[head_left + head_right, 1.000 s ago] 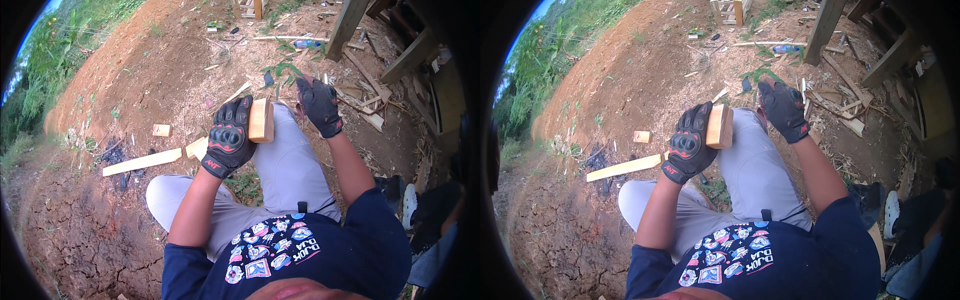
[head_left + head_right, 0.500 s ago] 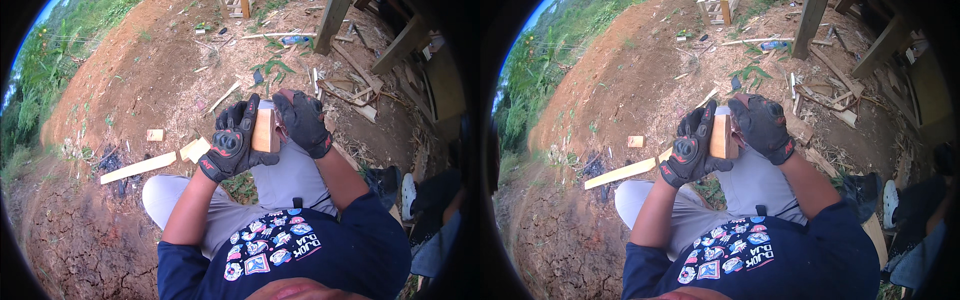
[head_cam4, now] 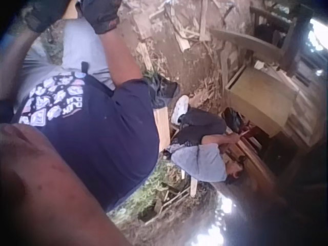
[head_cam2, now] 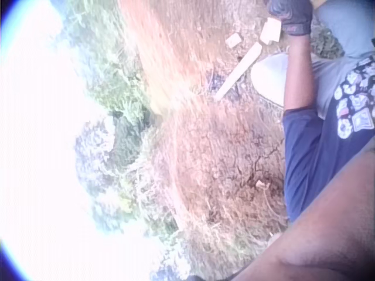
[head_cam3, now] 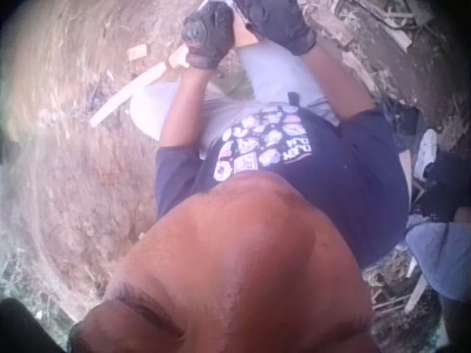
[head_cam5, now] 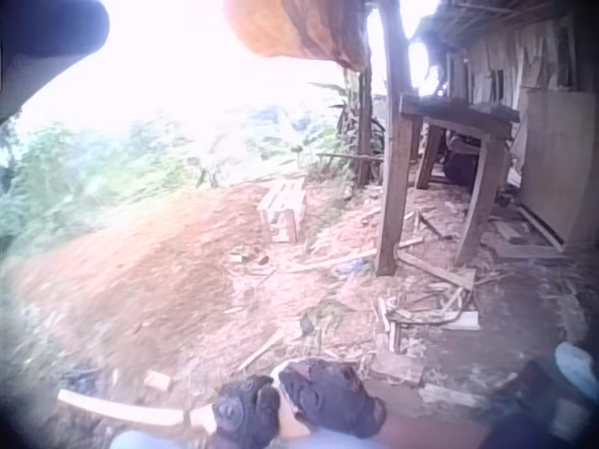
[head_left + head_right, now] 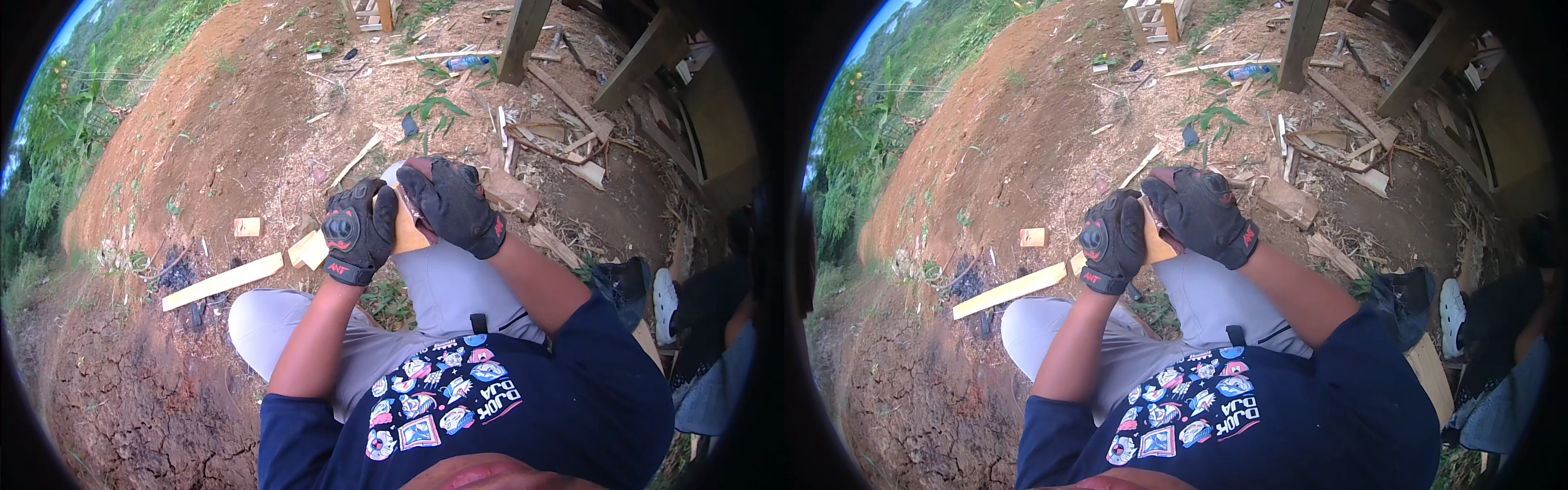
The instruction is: The person sits on the ground and sands a small rectangular piece of wood using a sanding block. They rotate the wood to sand multiple sides and edges, then place the sanded piece on the ground among other wood pieces.
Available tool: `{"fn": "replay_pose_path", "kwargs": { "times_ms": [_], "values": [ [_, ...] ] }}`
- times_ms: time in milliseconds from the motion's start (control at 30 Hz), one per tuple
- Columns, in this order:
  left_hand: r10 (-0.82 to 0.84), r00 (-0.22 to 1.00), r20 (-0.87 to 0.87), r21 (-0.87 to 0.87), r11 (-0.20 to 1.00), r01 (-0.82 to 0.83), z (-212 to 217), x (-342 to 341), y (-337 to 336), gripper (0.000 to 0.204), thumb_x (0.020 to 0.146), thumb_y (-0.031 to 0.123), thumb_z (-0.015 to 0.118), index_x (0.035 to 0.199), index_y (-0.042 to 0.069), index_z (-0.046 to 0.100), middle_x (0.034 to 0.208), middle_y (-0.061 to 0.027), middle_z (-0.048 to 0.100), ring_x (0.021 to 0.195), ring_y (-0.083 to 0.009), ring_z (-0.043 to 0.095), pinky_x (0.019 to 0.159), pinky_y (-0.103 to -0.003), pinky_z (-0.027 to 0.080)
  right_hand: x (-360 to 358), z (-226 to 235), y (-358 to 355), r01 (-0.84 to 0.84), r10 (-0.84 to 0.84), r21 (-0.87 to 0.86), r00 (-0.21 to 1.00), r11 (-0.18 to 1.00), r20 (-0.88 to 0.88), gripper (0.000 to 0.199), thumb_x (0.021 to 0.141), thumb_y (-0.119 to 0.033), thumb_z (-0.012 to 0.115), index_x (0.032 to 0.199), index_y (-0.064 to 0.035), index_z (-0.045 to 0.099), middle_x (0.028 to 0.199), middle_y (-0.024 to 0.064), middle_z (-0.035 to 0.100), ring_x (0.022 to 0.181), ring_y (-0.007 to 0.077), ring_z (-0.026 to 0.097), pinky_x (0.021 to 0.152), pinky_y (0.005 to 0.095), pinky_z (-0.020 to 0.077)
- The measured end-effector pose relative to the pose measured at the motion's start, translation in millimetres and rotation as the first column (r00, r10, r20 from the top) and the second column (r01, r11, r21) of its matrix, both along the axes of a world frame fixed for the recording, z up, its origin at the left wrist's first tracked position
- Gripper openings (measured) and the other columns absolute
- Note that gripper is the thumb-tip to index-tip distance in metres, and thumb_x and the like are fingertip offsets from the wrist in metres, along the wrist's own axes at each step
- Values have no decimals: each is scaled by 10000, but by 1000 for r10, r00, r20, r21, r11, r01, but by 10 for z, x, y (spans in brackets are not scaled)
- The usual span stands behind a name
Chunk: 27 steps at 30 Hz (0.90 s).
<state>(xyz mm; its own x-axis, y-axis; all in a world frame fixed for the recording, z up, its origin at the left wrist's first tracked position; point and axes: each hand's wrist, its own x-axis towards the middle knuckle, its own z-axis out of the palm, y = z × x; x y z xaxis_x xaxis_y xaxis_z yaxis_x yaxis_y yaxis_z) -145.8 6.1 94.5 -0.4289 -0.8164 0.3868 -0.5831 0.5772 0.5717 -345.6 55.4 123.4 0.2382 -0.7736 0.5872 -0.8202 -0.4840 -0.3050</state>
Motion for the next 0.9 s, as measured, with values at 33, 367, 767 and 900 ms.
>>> {"fn": "replay_pose_path", "kwargs": {
  "times_ms": [33,367,767,900],
  "values": [
    [-36,996,79,-16,999,38,40,13,-74,282,1041,273,521,969,58,689,918,-173,709,867,-413,672,848,-523,477,-15,17,-25,6,-9,53,998,999,57,289,932,-175,631,1196,-73,689,1098,123,687,964,319,685,798,446,545],
    [73,997,-4,-456,887,-67,197,-240,-451,190,924,249,581,823,122,678,811,-113,667,825,-352,651,841,-505,473,-177,272,-237,59,-75,154,992,986,97,318,1084,-278,557,1129,0,704,865,170,692,802,346,693,738,444,538],
    [66,997,51,-391,920,-41,211,-184,-453,205,938,259,557,853,96,648,803,-138,663,783,-385,657,749,-506,480,82,411,-168,138,-95,245,980,960,-177,255,995,-175,588,1193,-28,652,1035,175,685,912,366,665,811,485,528],
    [89,993,83,-367,929,-52,245,-175,-400,185,895,271,595,887,95,652,818,-131,670,796,-379,663,755,-501,477,18,357,-372,120,-82,168,972,978,-219,291,981,-160,600,1235,-24,641,1057,175,682,930,380,663,819,492,529]
  ]
}}
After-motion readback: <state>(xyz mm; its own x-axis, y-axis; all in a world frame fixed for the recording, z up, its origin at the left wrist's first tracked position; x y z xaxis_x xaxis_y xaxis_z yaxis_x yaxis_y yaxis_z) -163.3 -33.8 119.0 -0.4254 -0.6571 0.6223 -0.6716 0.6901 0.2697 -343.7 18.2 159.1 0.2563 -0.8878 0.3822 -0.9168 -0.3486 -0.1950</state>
